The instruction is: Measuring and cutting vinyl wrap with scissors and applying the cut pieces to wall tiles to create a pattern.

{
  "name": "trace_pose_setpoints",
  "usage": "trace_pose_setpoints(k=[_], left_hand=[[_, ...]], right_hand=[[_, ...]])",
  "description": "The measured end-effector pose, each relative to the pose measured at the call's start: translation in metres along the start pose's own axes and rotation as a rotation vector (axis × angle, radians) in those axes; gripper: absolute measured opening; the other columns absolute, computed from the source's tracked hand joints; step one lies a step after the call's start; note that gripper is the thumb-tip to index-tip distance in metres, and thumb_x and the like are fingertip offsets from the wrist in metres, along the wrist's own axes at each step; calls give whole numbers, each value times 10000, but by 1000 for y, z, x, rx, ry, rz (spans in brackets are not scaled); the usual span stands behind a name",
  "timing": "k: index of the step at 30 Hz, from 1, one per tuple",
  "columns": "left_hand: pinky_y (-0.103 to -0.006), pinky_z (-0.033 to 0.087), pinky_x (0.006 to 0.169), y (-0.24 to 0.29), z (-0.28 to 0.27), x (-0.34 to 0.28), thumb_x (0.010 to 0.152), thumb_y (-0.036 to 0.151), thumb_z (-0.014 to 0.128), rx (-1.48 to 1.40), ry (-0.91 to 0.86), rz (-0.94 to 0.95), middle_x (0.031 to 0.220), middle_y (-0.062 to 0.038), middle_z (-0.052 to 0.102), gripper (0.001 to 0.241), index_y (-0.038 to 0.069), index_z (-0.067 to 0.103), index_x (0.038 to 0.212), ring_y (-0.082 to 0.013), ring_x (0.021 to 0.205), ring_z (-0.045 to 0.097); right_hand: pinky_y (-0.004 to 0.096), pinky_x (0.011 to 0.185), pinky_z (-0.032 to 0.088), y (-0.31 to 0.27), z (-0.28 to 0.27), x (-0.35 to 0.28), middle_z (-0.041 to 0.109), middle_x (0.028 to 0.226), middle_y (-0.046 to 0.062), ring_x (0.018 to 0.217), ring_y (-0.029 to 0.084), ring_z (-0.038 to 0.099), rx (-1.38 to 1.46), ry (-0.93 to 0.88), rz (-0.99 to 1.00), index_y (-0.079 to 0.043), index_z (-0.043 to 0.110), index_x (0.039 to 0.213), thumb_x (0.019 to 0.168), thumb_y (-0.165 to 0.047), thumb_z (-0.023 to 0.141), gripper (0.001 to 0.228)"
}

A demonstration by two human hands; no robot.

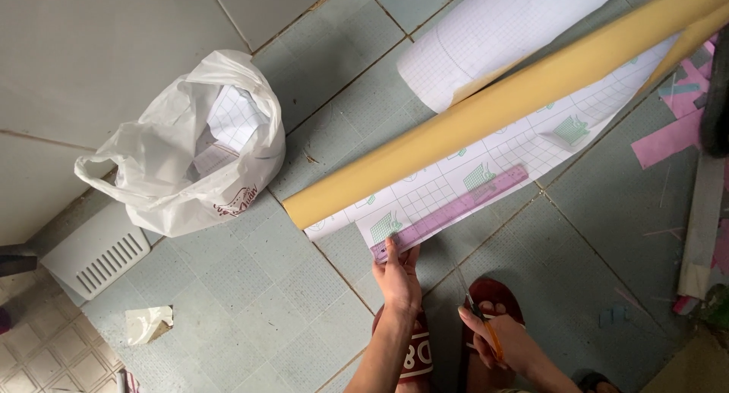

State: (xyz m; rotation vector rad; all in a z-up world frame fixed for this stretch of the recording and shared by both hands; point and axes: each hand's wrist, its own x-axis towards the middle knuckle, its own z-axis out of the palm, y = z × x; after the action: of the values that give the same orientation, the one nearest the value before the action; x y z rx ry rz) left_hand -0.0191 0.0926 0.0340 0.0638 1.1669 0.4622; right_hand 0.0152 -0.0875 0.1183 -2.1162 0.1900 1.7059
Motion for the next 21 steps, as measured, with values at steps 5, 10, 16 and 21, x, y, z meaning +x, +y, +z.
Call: trace_pose_setpoints(k=[5,10,16,21], left_hand=[[-414,560,1038,2,2,1,1017,174,553,5,-2,-10,1232,-204,614,397,-62,469,1325,-291,1085,653],[-416,567,986,0,-7,6,1002,200,583,0,-49,-14,1202,-205,626,407,-56,478,1300,-285,1054,661],[-422,570,1008,6,-2,0,1003,187,576,8,-19,-27,1211,-209,627,413,-64,463,1311,-290,1069,665],[-411,571,1001,6,3,0,1005,173,569,27,16,-2,1215,-221,606,408,-69,445,1310,-299,1061,652]], right_hand=[[270,360,284,5,-19,15,534,366,116,267,178,338,105,-97,-73,-5,590,420,972,-555,535,781],[287,363,233,1,-24,18,449,341,129,271,173,279,227,-124,38,32,557,409,982,-489,620,777],[269,434,316,7,-33,15,516,387,133,314,182,388,95,-202,96,14,588,462,1013,-465,606,731],[265,483,376,-14,-57,17,534,391,144,327,203,415,-18,-245,91,50,604,430,1002,-455,581,763]])
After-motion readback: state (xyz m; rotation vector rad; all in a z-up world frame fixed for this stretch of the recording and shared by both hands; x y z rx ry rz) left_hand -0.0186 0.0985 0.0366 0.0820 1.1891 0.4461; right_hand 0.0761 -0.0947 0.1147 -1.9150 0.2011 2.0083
